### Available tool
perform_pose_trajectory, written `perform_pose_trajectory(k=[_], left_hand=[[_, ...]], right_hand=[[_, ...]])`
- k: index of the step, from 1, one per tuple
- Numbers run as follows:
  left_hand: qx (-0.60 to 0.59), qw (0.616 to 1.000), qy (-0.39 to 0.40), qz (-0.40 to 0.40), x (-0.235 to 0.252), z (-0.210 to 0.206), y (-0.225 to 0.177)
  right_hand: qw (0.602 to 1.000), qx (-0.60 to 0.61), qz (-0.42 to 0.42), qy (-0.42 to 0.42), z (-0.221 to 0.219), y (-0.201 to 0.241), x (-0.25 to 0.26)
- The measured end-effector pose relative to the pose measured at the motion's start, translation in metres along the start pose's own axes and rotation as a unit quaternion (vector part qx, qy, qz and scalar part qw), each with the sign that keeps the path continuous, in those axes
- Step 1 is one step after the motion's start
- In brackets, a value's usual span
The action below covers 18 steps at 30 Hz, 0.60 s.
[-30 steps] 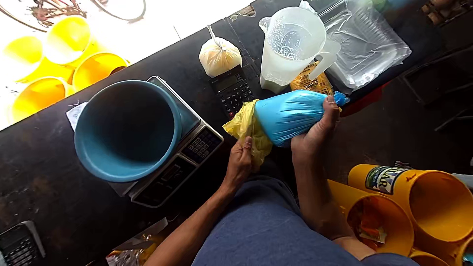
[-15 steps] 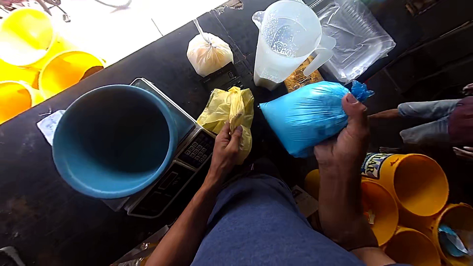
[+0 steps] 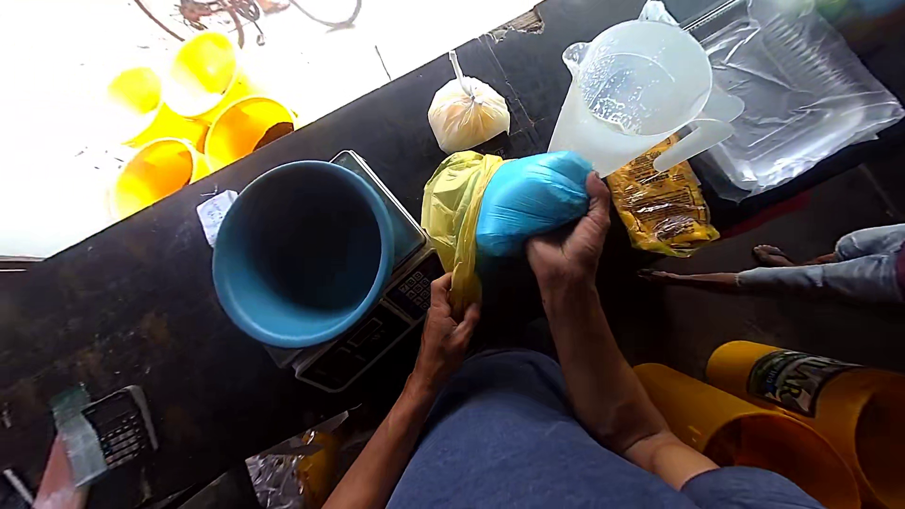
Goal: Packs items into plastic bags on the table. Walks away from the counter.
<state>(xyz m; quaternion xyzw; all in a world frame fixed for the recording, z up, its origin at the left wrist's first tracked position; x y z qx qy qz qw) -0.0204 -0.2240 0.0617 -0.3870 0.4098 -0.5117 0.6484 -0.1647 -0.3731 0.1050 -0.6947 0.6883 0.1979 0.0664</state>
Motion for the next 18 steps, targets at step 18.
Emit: perform_pose_trajectory(k=[18], left_hand=[[-0.253, 0.958, 0.034, -0.127, 0.108, -0.018, -0.132]], right_hand=[[0.658, -0.660, 0.188, 0.310, -0.009, 0.081, -0.051]])
Point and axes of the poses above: each hand's wrist, its own x-axis towards the middle knuckle, its own z-axis out of the back of the hand, y = z × x, the point moved 4 cm from there along x, towards the middle knuckle, and after that the axes turned 7 degrees about x, right-handed, at the moved point
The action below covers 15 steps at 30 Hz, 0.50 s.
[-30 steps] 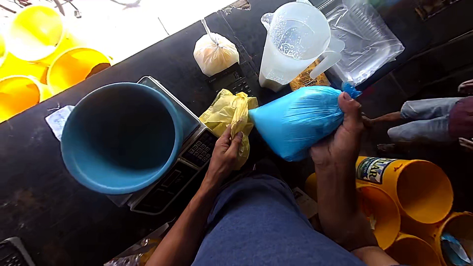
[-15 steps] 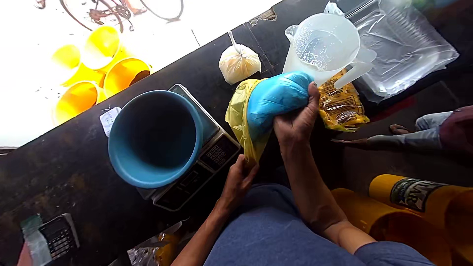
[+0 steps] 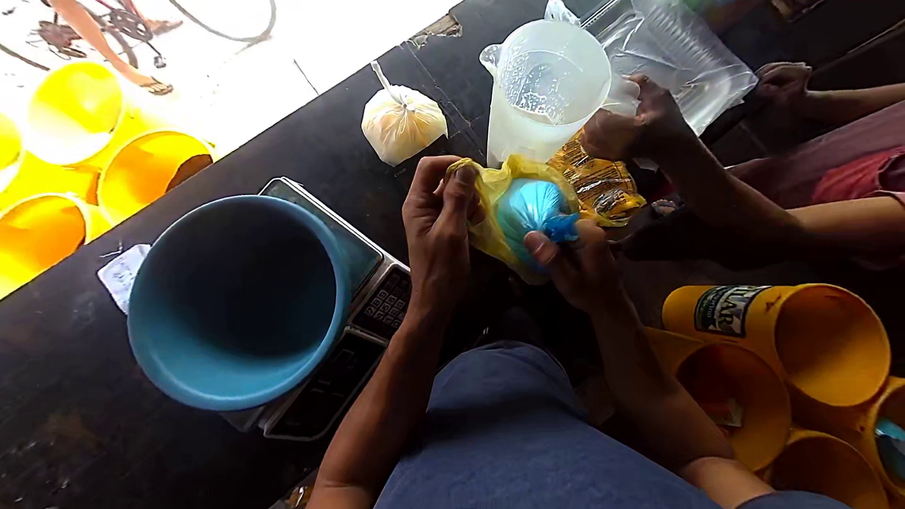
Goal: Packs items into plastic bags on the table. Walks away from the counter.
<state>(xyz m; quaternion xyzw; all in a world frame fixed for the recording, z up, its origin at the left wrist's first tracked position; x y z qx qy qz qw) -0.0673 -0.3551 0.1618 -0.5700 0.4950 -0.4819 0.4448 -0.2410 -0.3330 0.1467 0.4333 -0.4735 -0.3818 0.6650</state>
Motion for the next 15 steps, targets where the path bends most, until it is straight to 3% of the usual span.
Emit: perform_pose_trajectory(k=[3, 6, 8, 9, 11, 13, 15], left_hand=[[0.070, 0.989, 0.119, -0.051, 0.001, -0.024, -0.018], [0.103, 0.941, 0.312, -0.083, -0.004, -0.035, -0.024], [0.078, 0.923, 0.370, -0.071, -0.018, -0.019, -0.014], [0.060, 0.943, 0.324, -0.057, -0.026, 0.000, -0.003], [0.017, 0.992, 0.123, 0.002, -0.049, 0.046, 0.035], [0.015, 0.995, -0.037, 0.096, -0.077, 0.071, 0.075], [0.050, 0.977, -0.081, 0.189, -0.107, 0.067, 0.103]], right_hand=[[0.990, 0.034, -0.067, 0.119, 0.001, -0.010, 0.000], [0.964, 0.197, -0.167, 0.065, 0.002, -0.041, -0.006], [0.931, 0.303, -0.203, 0.004, -0.009, -0.059, -0.015], [0.923, 0.325, -0.203, -0.009, -0.015, -0.063, -0.016], [0.914, 0.354, -0.193, -0.029, -0.026, -0.067, -0.019], [0.907, 0.372, -0.185, -0.063, -0.037, -0.065, -0.027], [0.900, 0.387, -0.176, -0.094, -0.042, -0.059, -0.032]])
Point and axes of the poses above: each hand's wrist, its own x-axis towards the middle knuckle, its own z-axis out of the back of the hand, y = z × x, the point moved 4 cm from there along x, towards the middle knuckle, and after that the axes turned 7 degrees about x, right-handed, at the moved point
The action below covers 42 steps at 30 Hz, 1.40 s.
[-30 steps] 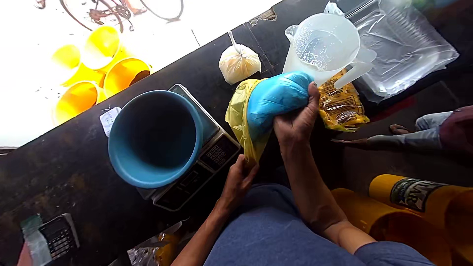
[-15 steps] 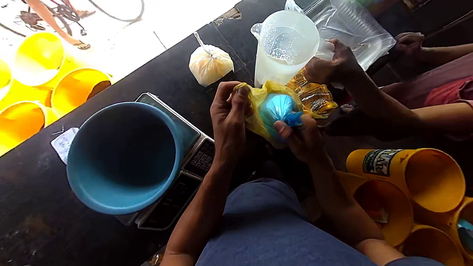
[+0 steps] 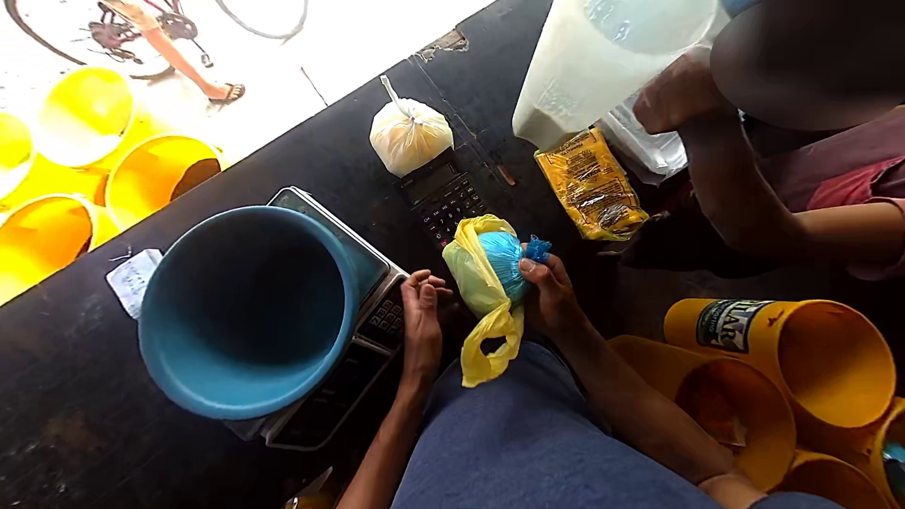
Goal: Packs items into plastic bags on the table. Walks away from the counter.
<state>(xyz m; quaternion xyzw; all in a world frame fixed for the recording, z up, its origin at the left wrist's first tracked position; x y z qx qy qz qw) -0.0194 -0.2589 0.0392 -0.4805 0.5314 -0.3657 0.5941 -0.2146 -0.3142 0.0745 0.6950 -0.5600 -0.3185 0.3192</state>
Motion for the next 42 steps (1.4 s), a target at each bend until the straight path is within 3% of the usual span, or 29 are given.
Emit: perform_pose_trajectory(k=[3, 6, 12, 17, 24, 29, 32, 35, 37, 39, 40, 42], left_hand=[[0.014, 0.993, 0.052, 0.101, -0.010, -0.010, 0.019], [-0.046, 0.984, 0.103, 0.137, 0.014, -0.015, 0.027], [-0.165, 0.964, 0.116, 0.172, 0.055, -0.038, -0.003], [-0.157, 0.977, 0.049, 0.139, 0.071, -0.040, 0.016], [-0.206, 0.970, -0.058, 0.119, 0.038, -0.035, 0.039], [-0.210, 0.964, -0.026, 0.158, 0.006, -0.039, 0.052], [-0.164, 0.965, 0.066, 0.195, -0.009, -0.055, 0.065], [0.008, 0.976, 0.144, 0.163, -0.007, -0.057, 0.066], [0.203, 0.968, 0.136, 0.059, -0.009, -0.050, 0.049], [0.314, 0.945, 0.066, -0.063, -0.010, -0.048, 0.019], [0.330, 0.938, 0.040, -0.097, -0.009, -0.049, 0.007], [0.299, 0.950, 0.051, -0.074, 0.002, -0.058, -0.002]], right_hand=[[0.998, 0.048, 0.020, -0.021, -0.010, 0.006, 0.003], [0.999, 0.052, 0.006, 0.009, -0.015, 0.014, 0.001], [0.991, -0.095, 0.021, 0.095, -0.011, 0.062, 0.020], [0.995, -0.095, 0.029, -0.028, 0.010, 0.084, 0.028], [0.977, -0.115, 0.058, -0.169, 0.038, 0.094, 0.015], [0.959, -0.058, 0.123, -0.247, 0.046, 0.089, 0.015], [0.957, -0.051, 0.125, -0.256, 0.045, 0.074, 0.011], [0.956, -0.074, 0.122, -0.255, 0.050, 0.067, 0.007], [0.959, -0.086, 0.116, -0.245, 0.054, 0.069, 0.006], [0.962, -0.090, 0.104, -0.235, 0.059, 0.072, 0.007], [0.964, -0.086, 0.101, -0.232, 0.062, 0.072, 0.009], [0.966, -0.076, 0.098, -0.228, 0.066, 0.071, 0.012]])
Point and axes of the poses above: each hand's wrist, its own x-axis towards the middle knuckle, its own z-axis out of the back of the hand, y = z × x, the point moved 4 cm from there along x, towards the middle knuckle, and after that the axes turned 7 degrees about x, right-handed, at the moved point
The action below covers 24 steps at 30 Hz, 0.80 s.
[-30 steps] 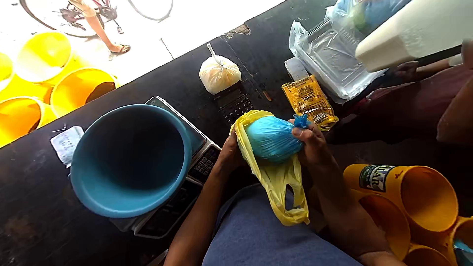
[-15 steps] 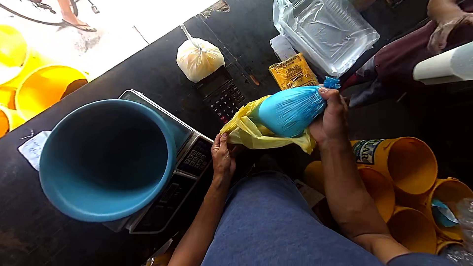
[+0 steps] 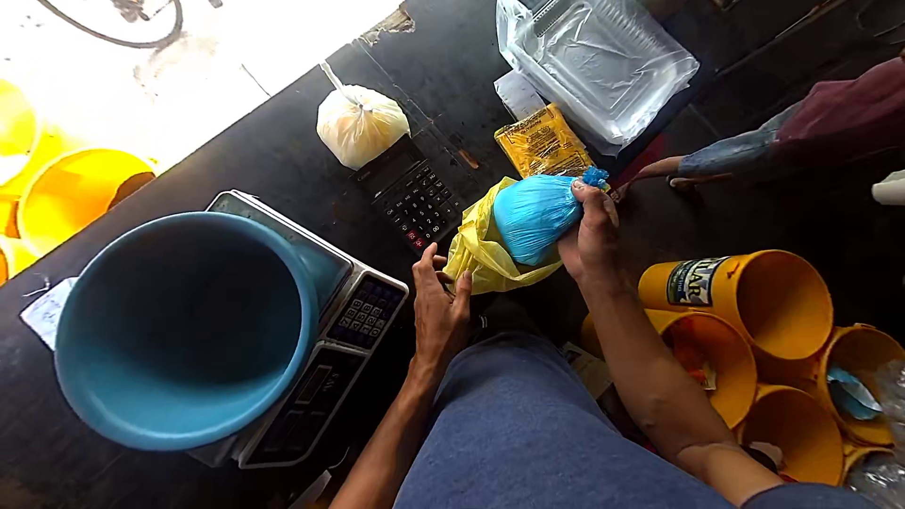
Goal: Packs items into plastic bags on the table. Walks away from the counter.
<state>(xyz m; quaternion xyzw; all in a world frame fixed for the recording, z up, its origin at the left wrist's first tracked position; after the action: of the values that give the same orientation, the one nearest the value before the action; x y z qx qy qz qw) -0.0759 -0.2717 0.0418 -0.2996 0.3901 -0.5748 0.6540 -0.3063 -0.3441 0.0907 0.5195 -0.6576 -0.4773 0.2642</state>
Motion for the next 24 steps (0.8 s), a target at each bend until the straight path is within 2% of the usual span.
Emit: perform_pose_trajectory(k=[2, 4, 6, 9, 12, 14, 16, 17, 19, 21, 24], left_hand=[[-0.083, 0.991, 0.077, 0.071, 0.023, -0.024, 0.002], [-0.096, 0.977, 0.144, 0.127, 0.050, -0.054, 0.012], [-0.074, 0.979, 0.150, 0.121, 0.067, -0.071, 0.024], [-0.191, 0.967, 0.121, 0.117, 0.066, -0.053, 0.014], [-0.358, 0.911, 0.108, 0.175, 0.050, -0.024, -0.001], [-0.425, 0.879, 0.108, 0.187, 0.047, -0.008, -0.014], [-0.434, 0.880, 0.110, 0.158, 0.045, 0.005, -0.026], [-0.404, 0.901, 0.110, 0.117, 0.047, 0.010, -0.031], [-0.254, 0.962, 0.098, 0.002, 0.045, 0.021, -0.043], [-0.109, 0.987, 0.085, -0.082, 0.032, 0.032, -0.059], [-0.090, 0.984, 0.094, -0.122, 0.022, 0.038, -0.072]], right_hand=[[0.999, -0.024, -0.011, 0.020, -0.001, 0.001, 0.000], [0.996, -0.070, -0.014, 0.057, 0.000, 0.002, 0.001], [0.986, -0.138, -0.015, 0.096, 0.002, 0.004, 0.001], [0.954, -0.255, 0.004, 0.157, 0.005, 0.016, 0.003], [0.921, -0.293, -0.005, 0.257, 0.004, 0.019, 0.002], [0.864, -0.349, -0.023, 0.363, -0.008, 0.014, 0.003], [0.770, -0.408, -0.049, 0.489, -0.028, -0.003, -0.004], [0.723, -0.429, -0.059, 0.538, -0.040, -0.014, -0.010], [0.655, -0.474, -0.092, 0.581, -0.062, -0.038, -0.025], [0.632, -0.499, -0.146, 0.574, -0.075, -0.059, -0.042], [0.658, -0.500, -0.219, 0.519, -0.087, -0.073, -0.058]])
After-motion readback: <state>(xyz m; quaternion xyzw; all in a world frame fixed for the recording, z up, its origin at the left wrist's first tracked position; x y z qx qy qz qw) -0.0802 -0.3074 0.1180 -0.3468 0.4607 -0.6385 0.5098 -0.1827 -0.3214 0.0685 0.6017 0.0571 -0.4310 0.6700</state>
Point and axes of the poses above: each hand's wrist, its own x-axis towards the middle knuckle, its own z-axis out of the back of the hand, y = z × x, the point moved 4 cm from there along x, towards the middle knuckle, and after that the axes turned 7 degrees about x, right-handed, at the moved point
